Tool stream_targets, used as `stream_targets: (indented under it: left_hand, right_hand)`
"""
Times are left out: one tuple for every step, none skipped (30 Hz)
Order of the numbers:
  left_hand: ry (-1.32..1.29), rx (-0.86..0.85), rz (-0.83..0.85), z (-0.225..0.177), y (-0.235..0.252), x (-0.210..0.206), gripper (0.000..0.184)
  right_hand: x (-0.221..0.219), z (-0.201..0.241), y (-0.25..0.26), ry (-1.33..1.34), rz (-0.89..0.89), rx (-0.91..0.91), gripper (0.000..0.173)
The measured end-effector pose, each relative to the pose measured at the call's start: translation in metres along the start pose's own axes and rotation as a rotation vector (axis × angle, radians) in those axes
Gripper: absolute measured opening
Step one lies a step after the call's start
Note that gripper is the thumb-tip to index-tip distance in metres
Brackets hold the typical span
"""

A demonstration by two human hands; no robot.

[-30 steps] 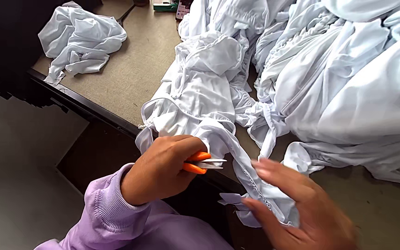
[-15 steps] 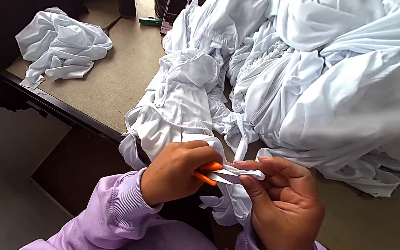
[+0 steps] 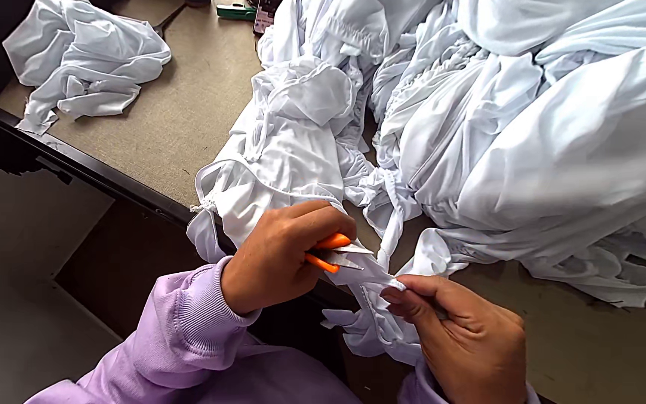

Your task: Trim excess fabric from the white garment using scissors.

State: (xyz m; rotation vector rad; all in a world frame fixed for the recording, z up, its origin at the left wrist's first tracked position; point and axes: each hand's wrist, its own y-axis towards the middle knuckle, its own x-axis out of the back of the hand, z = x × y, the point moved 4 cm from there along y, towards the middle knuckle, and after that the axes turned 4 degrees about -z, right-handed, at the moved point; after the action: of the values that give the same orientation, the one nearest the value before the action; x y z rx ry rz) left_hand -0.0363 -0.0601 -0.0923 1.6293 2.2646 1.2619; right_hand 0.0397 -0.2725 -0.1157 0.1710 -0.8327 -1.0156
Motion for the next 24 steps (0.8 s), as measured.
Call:
stream_targets:
  left_hand:
    - [0.000, -0.016, -0.001, -0.002, 0.000, 0.001, 0.009]
    - [-0.004, -0.032, -0.003, -0.004, 0.000, 0.003, 0.008]
    - [-0.008, -0.045, -0.001, -0.005, -0.001, 0.005, 0.007]
    - [-0.011, -0.057, 0.006, -0.005, -0.003, 0.006, 0.007]
    - [-0.008, -0.067, 0.014, -0.006, -0.005, 0.008, 0.008]
    - [-0.001, -0.073, 0.027, -0.006, -0.007, 0.009, 0.008]
    - [0.008, -0.081, 0.040, -0.007, -0.010, 0.011, 0.009]
    - [0.019, -0.083, 0.058, -0.007, -0.012, 0.013, 0.009]
    - [0.034, -0.083, 0.072, -0.008, -0.014, 0.013, 0.010]
    - [0.047, -0.081, 0.083, -0.008, -0.017, 0.013, 0.010]
    - [0.054, -0.078, 0.084, -0.009, -0.019, 0.012, 0.010]
    - [0.055, -0.076, 0.079, -0.009, -0.020, 0.012, 0.010]
    - [0.051, -0.073, 0.073, -0.009, -0.021, 0.012, 0.010]
    - [0.047, -0.069, 0.066, -0.009, -0.022, 0.012, 0.010]
    - [0.041, -0.065, 0.055, -0.009, -0.022, 0.012, 0.010]
    - [0.036, -0.061, 0.045, -0.010, -0.022, 0.012, 0.009]
    - [0.032, -0.058, 0.038, -0.010, -0.023, 0.012, 0.009]
    - [0.027, -0.057, 0.032, -0.011, -0.023, 0.011, 0.008]
    - [0.024, -0.060, 0.025, -0.011, -0.023, 0.011, 0.008]
    - [0.024, -0.067, 0.017, -0.011, -0.023, 0.011, 0.008]
    - [0.028, -0.075, 0.012, -0.011, -0.024, 0.011, 0.008]
    - [0.037, -0.081, 0.009, -0.010, -0.024, 0.013, 0.009]
    - [0.046, -0.083, 0.006, -0.009, -0.025, 0.014, 0.009]
    - [0.055, -0.081, 0.003, -0.008, -0.026, 0.016, 0.009]
  right_hand:
    - [0.004, 0.001, 0.001, -0.021, 0.012, 0.023, 0.031]
    - [0.007, 0.001, 0.002, -0.027, 0.029, 0.057, 0.032]
    - [0.010, 0.002, 0.002, -0.023, 0.052, 0.097, 0.032]
    - [0.013, 0.003, 0.003, -0.019, 0.073, 0.132, 0.030]
    - [0.014, 0.005, 0.002, -0.018, 0.096, 0.159, 0.028]
    - [0.015, 0.006, 0.002, -0.029, 0.123, 0.180, 0.026]
    - [0.016, 0.007, 0.002, -0.045, 0.143, 0.193, 0.025]
    - [0.015, 0.007, 0.001, -0.054, 0.148, 0.197, 0.024]
    - [0.015, 0.006, 0.000, -0.054, 0.141, 0.195, 0.024]
    - [0.014, 0.007, 0.000, -0.038, 0.126, 0.188, 0.023]
    - [0.012, 0.007, 0.000, -0.007, 0.110, 0.177, 0.021]
    - [0.011, 0.008, 0.000, 0.037, 0.100, 0.162, 0.020]
    - [0.009, 0.009, -0.001, 0.094, 0.098, 0.140, 0.019]
    - [0.006, 0.011, -0.002, 0.153, 0.105, 0.111, 0.020]
    - [0.002, 0.012, -0.003, 0.199, 0.124, 0.079, 0.025]
    - [-0.002, 0.015, -0.005, 0.224, 0.153, 0.049, 0.033]
    - [-0.007, 0.016, -0.006, 0.232, 0.180, 0.029, 0.040]
    - [-0.012, 0.018, -0.008, 0.225, 0.191, 0.022, 0.040]
    - [-0.016, 0.019, -0.009, 0.210, 0.181, 0.032, 0.031]
    - [-0.017, 0.019, -0.009, 0.183, 0.164, 0.048, 0.021]
    - [-0.016, 0.020, -0.008, 0.163, 0.154, 0.064, 0.016]
    - [-0.014, 0.020, -0.007, 0.157, 0.148, 0.080, 0.015]
    - [-0.011, 0.019, -0.007, 0.146, 0.141, 0.090, 0.015]
    - [-0.008, 0.019, -0.007, 0.126, 0.135, 0.097, 0.016]
